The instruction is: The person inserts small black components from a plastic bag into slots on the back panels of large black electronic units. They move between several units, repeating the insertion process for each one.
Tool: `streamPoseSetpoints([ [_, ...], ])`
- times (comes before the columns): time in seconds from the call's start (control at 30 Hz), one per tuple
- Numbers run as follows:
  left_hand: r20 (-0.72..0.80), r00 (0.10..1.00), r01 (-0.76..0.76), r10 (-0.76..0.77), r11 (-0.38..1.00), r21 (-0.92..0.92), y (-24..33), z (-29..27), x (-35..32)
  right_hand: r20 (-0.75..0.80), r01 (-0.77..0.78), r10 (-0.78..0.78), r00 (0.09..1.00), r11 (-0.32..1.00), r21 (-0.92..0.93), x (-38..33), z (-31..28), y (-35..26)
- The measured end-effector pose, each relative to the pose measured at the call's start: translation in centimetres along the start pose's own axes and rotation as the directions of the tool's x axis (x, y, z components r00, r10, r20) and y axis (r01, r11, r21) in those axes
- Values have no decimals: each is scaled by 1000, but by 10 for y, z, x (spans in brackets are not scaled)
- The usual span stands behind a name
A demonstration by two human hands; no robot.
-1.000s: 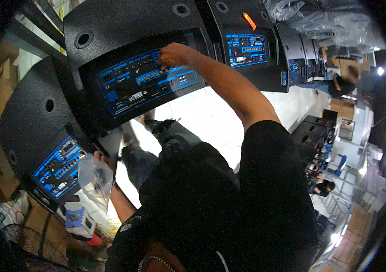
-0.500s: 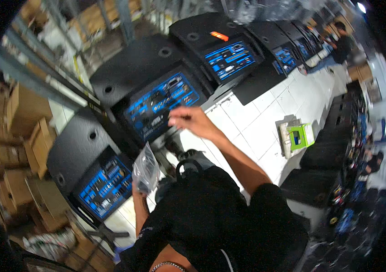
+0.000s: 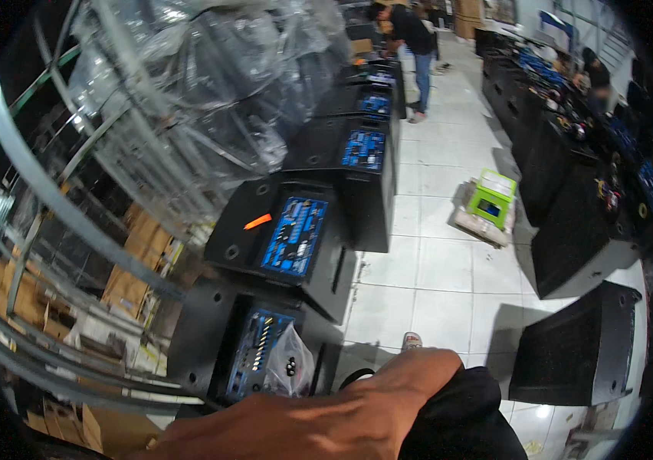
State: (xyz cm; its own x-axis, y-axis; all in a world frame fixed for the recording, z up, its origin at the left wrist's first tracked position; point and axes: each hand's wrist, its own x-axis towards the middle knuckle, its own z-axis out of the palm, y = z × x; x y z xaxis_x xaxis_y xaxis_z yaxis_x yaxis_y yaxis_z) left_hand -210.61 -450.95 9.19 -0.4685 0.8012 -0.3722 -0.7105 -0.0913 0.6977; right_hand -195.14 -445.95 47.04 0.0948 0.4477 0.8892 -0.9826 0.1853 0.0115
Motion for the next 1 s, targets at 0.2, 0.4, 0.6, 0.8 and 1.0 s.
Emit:
streamPoseSetpoints([
  [0.2, 215, 968, 105, -127, 988, 111, -39, 117, 112, 14, 251, -303, 953, 764, -595, 51, -105, -47],
  [0.4, 331, 910, 186, -250, 959, 212, -79, 233, 174, 151, 25, -42, 988, 993, 114, 125, -234, -82],
  [0.6, 384, 858, 245, -342, 928, 281, -111, 302, 228, 195, 41, -75, 978, 984, 171, 165, -305, -84],
  [0.8, 354, 879, 231, -320, 935, 270, -91, 295, 276, -116, -53, 41, 992, 993, -103, 171, -372, -68],
  [1.0, 380, 859, 244, -342, 927, 283, -71, 279, 346, -591, -771, 718, 369, -119, -626, 128, -459, -16],
])
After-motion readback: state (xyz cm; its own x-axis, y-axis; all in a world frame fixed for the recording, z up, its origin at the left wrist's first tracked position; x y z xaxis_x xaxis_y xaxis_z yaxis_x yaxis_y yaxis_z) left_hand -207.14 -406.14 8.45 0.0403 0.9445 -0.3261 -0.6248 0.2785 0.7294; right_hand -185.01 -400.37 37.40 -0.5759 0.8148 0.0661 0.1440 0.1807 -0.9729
